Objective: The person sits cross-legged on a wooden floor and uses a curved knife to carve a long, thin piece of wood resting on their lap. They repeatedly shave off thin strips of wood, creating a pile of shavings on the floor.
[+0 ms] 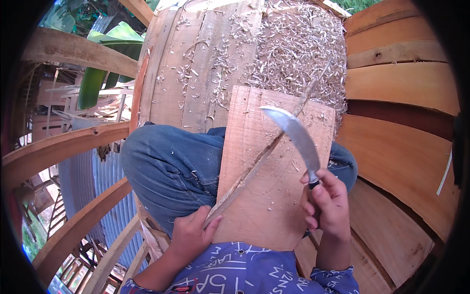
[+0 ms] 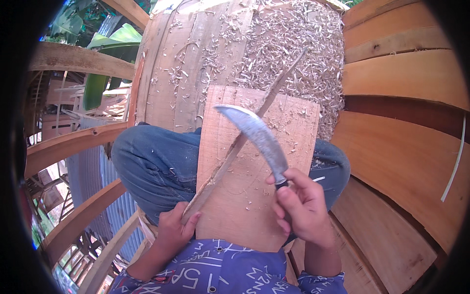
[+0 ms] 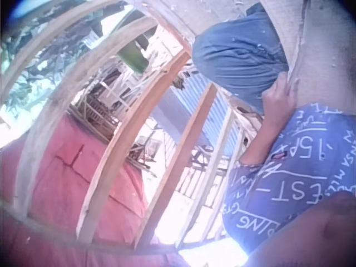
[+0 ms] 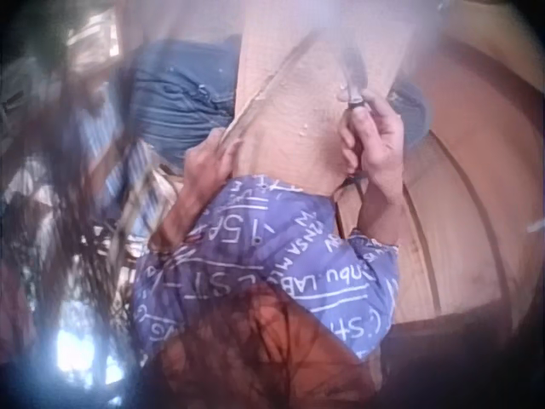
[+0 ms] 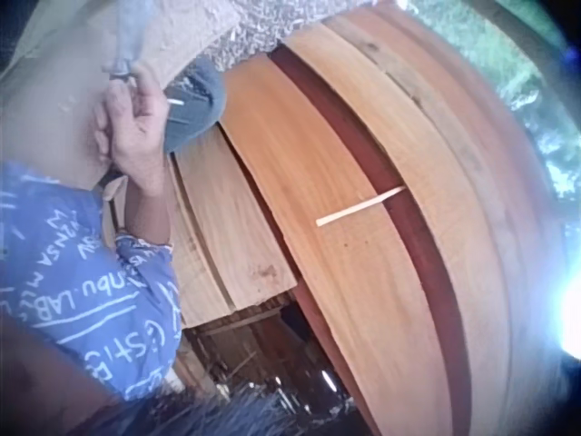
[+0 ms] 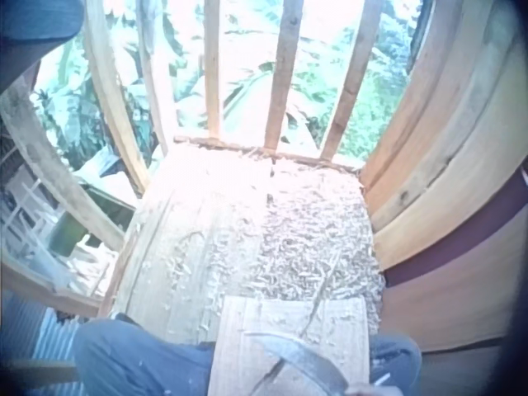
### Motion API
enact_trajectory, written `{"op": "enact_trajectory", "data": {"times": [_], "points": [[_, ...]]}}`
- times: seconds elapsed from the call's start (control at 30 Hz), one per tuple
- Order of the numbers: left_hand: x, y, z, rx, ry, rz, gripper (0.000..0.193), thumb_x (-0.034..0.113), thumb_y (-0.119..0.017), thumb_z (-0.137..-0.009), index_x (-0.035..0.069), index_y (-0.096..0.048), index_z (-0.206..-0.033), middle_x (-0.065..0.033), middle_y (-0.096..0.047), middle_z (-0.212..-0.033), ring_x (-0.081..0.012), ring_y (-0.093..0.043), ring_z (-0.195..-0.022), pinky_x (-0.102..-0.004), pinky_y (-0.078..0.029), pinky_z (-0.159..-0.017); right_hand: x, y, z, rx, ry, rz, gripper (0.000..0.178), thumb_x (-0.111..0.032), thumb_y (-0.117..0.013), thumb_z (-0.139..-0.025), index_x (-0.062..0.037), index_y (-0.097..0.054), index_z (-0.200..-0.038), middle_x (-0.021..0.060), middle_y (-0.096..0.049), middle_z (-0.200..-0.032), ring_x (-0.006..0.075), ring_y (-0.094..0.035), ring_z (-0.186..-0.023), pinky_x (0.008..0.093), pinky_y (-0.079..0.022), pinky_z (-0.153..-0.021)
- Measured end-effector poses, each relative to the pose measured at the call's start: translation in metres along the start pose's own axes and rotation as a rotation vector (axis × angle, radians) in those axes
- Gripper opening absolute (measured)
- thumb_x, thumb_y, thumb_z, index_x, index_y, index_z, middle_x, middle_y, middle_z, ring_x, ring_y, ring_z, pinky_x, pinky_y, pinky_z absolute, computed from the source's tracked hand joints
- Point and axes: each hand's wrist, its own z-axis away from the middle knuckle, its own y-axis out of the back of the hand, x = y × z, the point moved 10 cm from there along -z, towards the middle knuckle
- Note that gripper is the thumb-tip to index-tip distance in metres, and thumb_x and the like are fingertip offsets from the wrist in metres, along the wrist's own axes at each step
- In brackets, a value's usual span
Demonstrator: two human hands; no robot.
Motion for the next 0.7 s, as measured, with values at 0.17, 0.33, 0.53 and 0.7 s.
{"op": "enact_trajectory", "data": {"times": [0.17,0.33,0.53,0.7], "points": [[0.000,0.002,0.001,-0.014,0.014,-0.045,0.021,0.020,-0.070,-0.084,0.003,-0.057,-0.086,-0.0123,-0.060,-0.063,-0.0286,-0.061,-0.052,-0.0356,-0.045,-0.045,-0.014,0.022,-0.017,0.151,0.107,-0.227,0.025,-0.019,-0.047,-0.100,0.0007,-0.052,-0.114,0.0017,-0.048,-0.062,0.0049,-0.038,-0.036,0.0214,-0.032,-0.033],[0.004,0.001,-0.002,-0.005,-0.003,-0.057,0.021,0.019,-0.070,-0.083,0.003,-0.056,-0.085,-0.0115,-0.059,-0.063,-0.0281,-0.060,-0.051,-0.0361,-0.045,-0.045,0.009,-0.019,0.005,-0.152,-0.125,0.109,0.028,-0.024,-0.042,-0.102,-0.0013,-0.049,-0.116,0.0011,-0.044,-0.060,0.0063,-0.039,-0.036,0.0217,-0.033,-0.030],[0.006,0.001,-0.002,-0.014,-0.003,-0.106,0.022,0.019,-0.070,-0.082,0.004,-0.054,-0.081,-0.0104,-0.057,-0.062,-0.0283,-0.058,-0.049,-0.0367,-0.043,-0.044,-0.012,0.032,-0.013,0.123,0.040,-0.097,0.027,-0.024,-0.043,-0.102,-0.0029,-0.050,-0.117,0.0009,-0.044,-0.058,0.0065,-0.037,-0.034,0.0203,-0.033,-0.027],[0.008,0.001,-0.003,-0.118,0.014,-0.145,0.021,0.018,-0.070,-0.082,0.004,-0.054,-0.082,-0.0097,-0.055,-0.062,-0.0284,-0.057,-0.050,-0.0368,-0.042,-0.043,0.018,-0.009,0.003,0.001,-0.235,0.039,0.027,-0.025,-0.045,-0.101,-0.0035,-0.050,-0.117,0.0020,-0.045,-0.059,0.0070,-0.037,-0.034,0.0219,-0.033,-0.031]]}}
